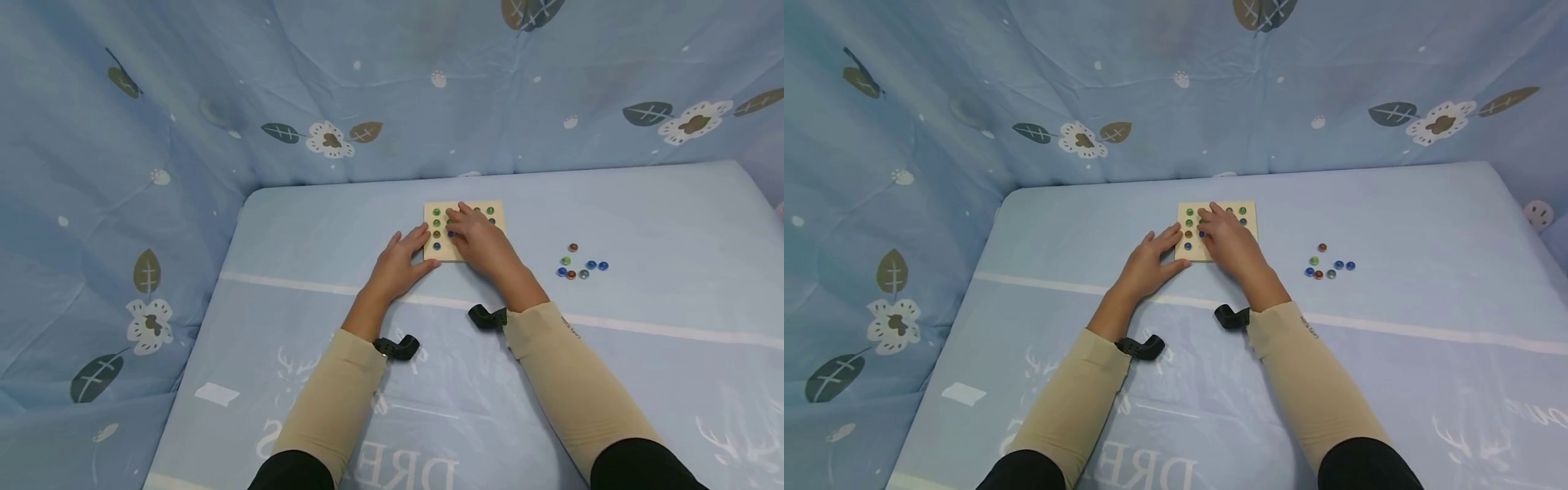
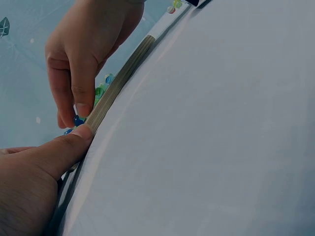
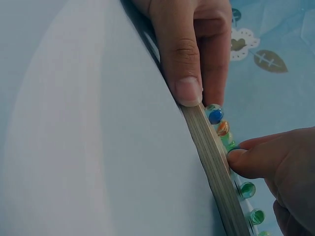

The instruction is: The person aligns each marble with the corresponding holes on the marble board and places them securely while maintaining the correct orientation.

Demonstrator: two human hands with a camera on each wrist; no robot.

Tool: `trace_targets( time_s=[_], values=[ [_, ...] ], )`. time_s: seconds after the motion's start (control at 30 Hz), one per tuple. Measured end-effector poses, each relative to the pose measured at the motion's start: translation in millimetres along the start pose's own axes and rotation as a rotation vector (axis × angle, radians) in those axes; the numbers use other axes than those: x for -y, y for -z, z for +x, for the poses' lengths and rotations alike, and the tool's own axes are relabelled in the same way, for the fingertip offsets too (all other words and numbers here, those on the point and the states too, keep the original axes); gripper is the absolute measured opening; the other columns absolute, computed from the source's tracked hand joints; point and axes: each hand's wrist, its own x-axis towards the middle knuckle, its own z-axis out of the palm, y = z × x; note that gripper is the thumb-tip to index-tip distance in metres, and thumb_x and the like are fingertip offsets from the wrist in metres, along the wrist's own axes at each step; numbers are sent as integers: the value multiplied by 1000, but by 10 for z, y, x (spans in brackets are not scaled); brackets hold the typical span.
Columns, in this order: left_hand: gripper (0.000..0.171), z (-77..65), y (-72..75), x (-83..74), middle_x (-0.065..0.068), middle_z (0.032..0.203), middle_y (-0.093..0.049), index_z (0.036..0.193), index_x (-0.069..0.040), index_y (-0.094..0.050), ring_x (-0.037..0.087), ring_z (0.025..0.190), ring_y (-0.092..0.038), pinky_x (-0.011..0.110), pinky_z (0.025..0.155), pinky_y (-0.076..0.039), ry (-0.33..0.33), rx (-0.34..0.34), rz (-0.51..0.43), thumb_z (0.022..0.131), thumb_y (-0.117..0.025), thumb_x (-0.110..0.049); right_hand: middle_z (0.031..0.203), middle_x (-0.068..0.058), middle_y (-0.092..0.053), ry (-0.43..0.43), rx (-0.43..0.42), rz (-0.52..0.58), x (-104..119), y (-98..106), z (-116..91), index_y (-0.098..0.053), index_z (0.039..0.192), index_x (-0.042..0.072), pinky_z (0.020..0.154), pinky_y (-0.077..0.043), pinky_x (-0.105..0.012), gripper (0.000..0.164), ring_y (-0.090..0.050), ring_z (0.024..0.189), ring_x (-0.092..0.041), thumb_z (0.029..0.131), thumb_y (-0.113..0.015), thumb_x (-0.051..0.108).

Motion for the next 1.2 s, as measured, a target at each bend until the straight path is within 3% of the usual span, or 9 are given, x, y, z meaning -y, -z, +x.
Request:
trace_targets(
  time_s=[0.67,1.0,1.2],
  values=[
    [74,5,-35,-24,-10,161,-27,152,-18,-37,7,148,-27,30,127,-8,-9,-10,13,91,-65,-50,155,-8,-41,2,-29,37,-65,87,-95,-62,133,4,119,-26,-59,38,-21,151,-29,97,-63,17],
    [74,7,-18,-27,-13,160,-27,152,-19,-39,6,148,-26,29,126,-8,16,-15,-12,90,-67,-50,152,-7,-46,-122,-106,159,-297,314,-191,-68,124,3,121,-22,-57,35,-25,150,-25,95,-67,22],
    [75,0,-27,-5,-12,160,-28,152,-19,-39,5,148,-26,28,126,-7,11,-21,-20,90,-67,-50,152,-8,-45,-201,-114,176,-487,455,-306,-68,124,3,121,-19,-59,36,-25,150,-27,94,-68,22]
  ],
)
